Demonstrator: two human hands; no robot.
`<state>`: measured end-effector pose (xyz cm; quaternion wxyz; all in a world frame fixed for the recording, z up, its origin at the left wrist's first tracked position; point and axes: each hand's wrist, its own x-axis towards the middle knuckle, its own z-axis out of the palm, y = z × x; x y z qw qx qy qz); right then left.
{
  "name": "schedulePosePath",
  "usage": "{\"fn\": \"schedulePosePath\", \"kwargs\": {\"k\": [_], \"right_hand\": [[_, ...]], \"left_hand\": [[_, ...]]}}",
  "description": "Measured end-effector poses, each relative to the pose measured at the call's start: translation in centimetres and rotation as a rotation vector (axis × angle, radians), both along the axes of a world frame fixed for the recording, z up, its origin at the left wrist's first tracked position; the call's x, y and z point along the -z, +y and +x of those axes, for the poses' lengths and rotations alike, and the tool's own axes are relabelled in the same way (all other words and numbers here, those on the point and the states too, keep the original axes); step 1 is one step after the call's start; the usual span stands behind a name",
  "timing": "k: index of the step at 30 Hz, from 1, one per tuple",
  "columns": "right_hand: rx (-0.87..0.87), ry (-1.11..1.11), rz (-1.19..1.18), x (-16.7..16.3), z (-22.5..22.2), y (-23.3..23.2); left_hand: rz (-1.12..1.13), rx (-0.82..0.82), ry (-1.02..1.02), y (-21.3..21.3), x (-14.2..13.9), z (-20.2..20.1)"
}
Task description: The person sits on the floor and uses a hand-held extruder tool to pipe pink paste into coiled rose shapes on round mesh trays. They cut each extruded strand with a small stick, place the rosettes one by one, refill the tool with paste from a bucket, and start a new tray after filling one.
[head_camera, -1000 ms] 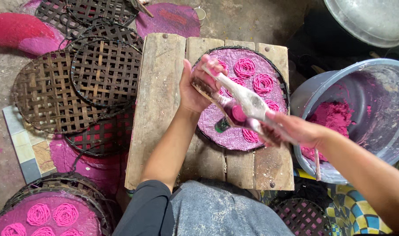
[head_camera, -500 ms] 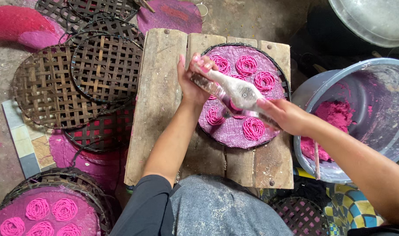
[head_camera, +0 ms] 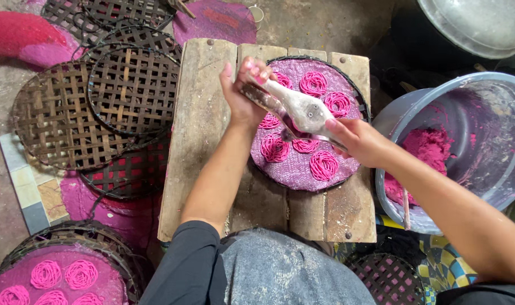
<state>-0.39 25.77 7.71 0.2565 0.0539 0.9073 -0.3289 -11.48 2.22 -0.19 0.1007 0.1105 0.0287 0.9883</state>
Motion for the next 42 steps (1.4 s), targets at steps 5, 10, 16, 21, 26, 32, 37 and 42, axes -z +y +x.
{"fn": "schedulePosePath", "kwargs": {"k": [5,10,16,21,26,32,37,42], "right_hand": [[0.034,-0.029,-0.299,1.8,0.5,1.0],[-0.001,0.012,-0.262,2.1,1.1,1.8],[0.052,0.135,-0.3,3.5,1.2,1.9],[0.041,0.014,-0.468,3.7,3.4,3.2],[0.065,-0.419,-0.691,2.6,7.2,3.6],[0.134,-0.265,-0.219,1.0,8.0,3.5],[0.114,-0.148,-0.17,1.6,8.9,1.1],[0.079,-0.228,-0.04,-0.8,8.6,1.6]], "left_hand": [[-0.591,0.265,-0.165,-1.7,0.9,-0.1],[-1.226,0.569,-0.006,-0.8,4.7,2.8],[-1.757,0.23,0.369,-3.2,4.8,5.0],[-1.777,0.002,0.49,-5.3,2.2,7.3],[-0.298,0.296,-0.169,-0.4,0.6,7.8],[0.016,0.248,-0.168,4.4,1.4,7.4],[-0.025,0.184,-0.092,3.2,3.4,6.7],[0.024,0.169,-0.23,4.5,4.0,7.9]]}}
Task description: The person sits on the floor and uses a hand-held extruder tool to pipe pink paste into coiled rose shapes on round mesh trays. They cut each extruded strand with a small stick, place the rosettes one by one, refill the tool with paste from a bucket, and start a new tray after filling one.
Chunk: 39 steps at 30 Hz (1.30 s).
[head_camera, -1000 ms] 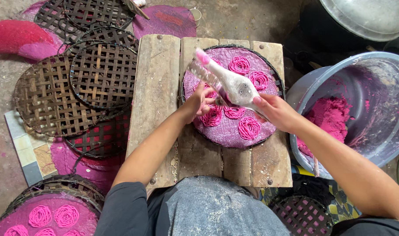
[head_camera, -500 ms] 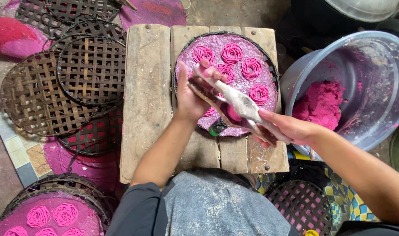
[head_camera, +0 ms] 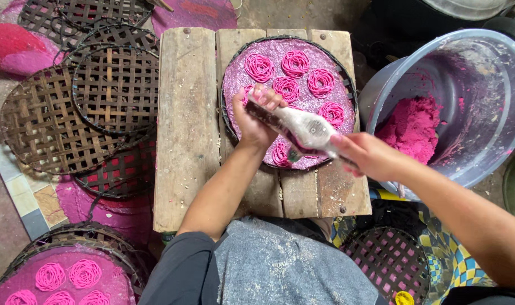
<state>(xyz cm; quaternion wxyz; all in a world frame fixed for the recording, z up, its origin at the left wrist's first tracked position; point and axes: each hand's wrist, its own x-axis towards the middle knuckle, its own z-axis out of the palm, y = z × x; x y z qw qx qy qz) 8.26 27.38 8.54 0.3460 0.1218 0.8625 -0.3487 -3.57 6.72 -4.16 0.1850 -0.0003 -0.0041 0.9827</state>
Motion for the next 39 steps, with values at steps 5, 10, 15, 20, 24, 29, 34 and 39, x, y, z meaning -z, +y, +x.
{"fn": "schedulePosePath", "kwargs": {"k": [5,10,15,20,24,29,34,39], "right_hand": [[-0.043,0.158,0.038,-0.2,-0.6,-1.1],[-0.007,0.076,-0.088,0.2,-0.1,-1.1],[-0.033,0.162,0.12,-0.3,-1.2,0.7],[0.02,0.274,-0.067,0.7,-1.3,1.0],[0.0,0.294,-0.166,1.5,-0.9,2.2],[0.07,0.387,-0.24,4.4,-0.1,3.4],[0.174,0.575,-0.321,6.9,1.4,4.3],[0.216,0.601,-0.39,6.2,3.1,0.3]], "left_hand": [[-0.019,-0.04,0.107,-0.1,-1.5,-1.8],[-0.09,-0.04,-0.049,-0.8,-1.4,-0.7],[-0.031,-0.053,0.028,1.4,-2.0,-1.0],[-0.212,0.172,-0.062,-1.1,-2.2,-2.1],[-1.047,0.495,0.174,-1.5,-0.4,-1.0],[-1.225,0.698,0.359,-2.1,1.9,1.4],[-1.89,0.155,1.214,-5.7,0.0,4.3],[-2.08,-0.509,1.394,-7.2,-5.2,7.3]]}}
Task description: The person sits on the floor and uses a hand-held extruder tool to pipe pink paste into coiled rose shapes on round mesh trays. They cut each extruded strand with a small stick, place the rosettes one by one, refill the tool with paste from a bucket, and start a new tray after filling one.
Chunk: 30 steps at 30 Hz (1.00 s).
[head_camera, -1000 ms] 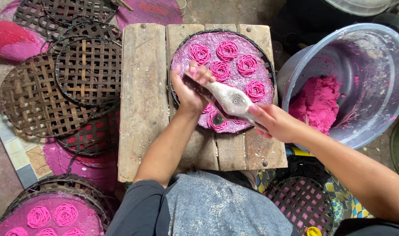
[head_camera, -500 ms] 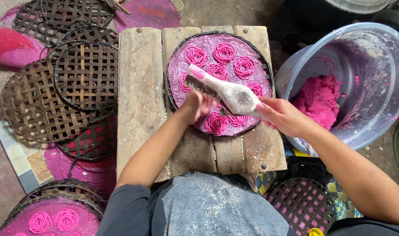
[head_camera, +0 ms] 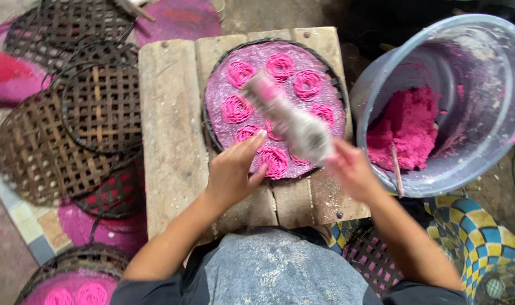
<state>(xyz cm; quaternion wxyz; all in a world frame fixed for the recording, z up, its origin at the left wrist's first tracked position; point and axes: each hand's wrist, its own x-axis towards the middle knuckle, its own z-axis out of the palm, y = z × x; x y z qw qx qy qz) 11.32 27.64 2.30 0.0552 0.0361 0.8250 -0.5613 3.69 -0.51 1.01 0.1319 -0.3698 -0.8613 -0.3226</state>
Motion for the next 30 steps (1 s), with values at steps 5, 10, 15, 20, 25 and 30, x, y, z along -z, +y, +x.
{"fn": "schedulePosePath", "kwargs": {"k": [5,10,15,20,25,30], "right_hand": [[-0.306,0.151,-0.093,-2.7,3.3,-4.4],[0.148,0.51,0.13,-4.8,9.2,0.8],[0.966,0.512,-0.001,4.1,19.8,8.3],[1.262,-0.116,0.058,20.6,28.3,7.6],[1.07,-0.386,0.514,27.9,29.1,-0.7],[1.124,-0.415,1.021,26.9,27.9,-2.3]], "left_hand": [[-0.033,0.644,-0.788,1.9,-1.8,-0.6],[0.312,1.143,-1.048,4.4,-0.4,0.4],[0.34,0.849,-1.105,6.5,1.9,3.5],[0.197,0.83,-1.186,9.0,5.3,5.7],[0.201,0.754,-1.311,9.3,7.3,6.8],[0.228,0.661,-1.502,8.6,7.6,7.3]]}}
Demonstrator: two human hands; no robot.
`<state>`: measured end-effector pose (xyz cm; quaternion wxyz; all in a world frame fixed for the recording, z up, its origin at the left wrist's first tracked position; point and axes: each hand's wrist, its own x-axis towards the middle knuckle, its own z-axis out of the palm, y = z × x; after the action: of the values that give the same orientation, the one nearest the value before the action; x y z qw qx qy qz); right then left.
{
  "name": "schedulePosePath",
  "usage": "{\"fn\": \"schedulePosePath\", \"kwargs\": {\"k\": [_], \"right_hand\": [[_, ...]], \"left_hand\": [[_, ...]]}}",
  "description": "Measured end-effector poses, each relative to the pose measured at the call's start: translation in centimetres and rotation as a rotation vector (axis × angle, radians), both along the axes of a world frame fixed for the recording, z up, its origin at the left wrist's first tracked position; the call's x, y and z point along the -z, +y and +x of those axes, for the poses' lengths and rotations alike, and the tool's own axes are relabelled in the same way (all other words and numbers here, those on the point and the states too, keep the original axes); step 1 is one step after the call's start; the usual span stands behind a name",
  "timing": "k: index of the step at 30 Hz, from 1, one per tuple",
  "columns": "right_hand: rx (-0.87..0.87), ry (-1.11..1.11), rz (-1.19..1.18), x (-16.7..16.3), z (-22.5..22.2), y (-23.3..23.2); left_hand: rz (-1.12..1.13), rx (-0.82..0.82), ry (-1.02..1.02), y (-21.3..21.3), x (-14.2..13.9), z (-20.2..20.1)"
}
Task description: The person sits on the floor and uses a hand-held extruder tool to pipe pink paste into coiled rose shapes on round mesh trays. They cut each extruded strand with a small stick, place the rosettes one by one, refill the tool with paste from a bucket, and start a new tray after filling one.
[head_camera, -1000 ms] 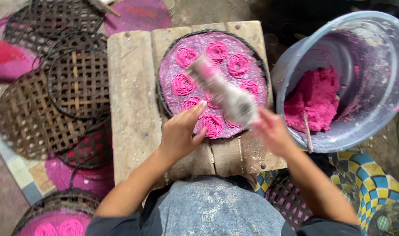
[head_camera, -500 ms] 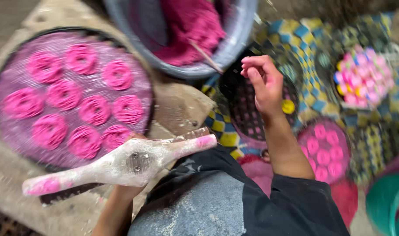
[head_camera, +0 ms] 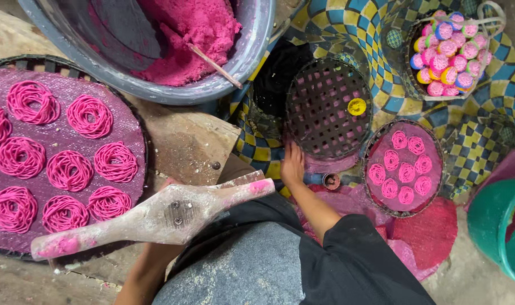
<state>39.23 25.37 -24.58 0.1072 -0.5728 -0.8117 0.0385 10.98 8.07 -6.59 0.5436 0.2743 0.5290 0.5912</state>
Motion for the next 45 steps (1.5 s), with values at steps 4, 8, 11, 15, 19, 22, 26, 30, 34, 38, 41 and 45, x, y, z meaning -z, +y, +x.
{"fn": "schedulePosePath", "kwargs": {"k": [4,8,11,15,19,22,26,30,34,38,41,45], "right_hand": [[0.088,0.016,-0.271,-1.8,1.2,2.2],[0.096,-0.041,-0.314,-0.7,2.1,4.6],[-0.021,0.303,-0.183,0.0,2.2,7.2],[-0.132,0.883,-0.287,-3.2,3.0,12.2],[-0.09,1.381,-0.452,-13.0,0.7,15.1],[-0.31,1.523,-0.463,-21.0,-6.2,13.5],[-0.829,1.003,0.031,-28.6,-17.7,8.1],[-1.32,0.873,0.02,-31.3,-28.7,3.1],[-1.538,0.75,0.108,-28.7,-36.6,-2.0],[-1.463,0.426,0.027,-24.3,-40.2,-5.8],[-1.474,0.58,-0.123,-23.5,-41.3,-6.3],[-1.268,0.833,-0.245,-25.5,-41.7,-3.6]], "left_hand": [[0.012,0.0,0.163,0.2,-1.0,-0.1],[0.082,0.018,0.582,-0.1,-2.4,-0.5],[0.05,-0.071,0.54,-1.4,-2.6,-1.1],[-0.048,-0.185,0.561,-5.9,-1.7,-2.9],[-0.145,-0.332,0.634,-10.7,-0.1,-4.7],[-0.193,-0.456,0.71,-13.5,1.2,-5.7],[-0.254,-0.612,0.783,-17.0,2.5,-5.9],[-0.334,-0.749,0.795,-20.5,3.8,-4.8],[-0.404,-0.878,0.786,-23.2,5.2,-3.6],[-0.453,-0.957,0.785,-24.7,6.0,-2.7],[-0.437,-0.996,0.79,-25.0,6.2,-2.8],[-0.488,-0.98,0.713,-24.6,6.4,-4.0]]}}
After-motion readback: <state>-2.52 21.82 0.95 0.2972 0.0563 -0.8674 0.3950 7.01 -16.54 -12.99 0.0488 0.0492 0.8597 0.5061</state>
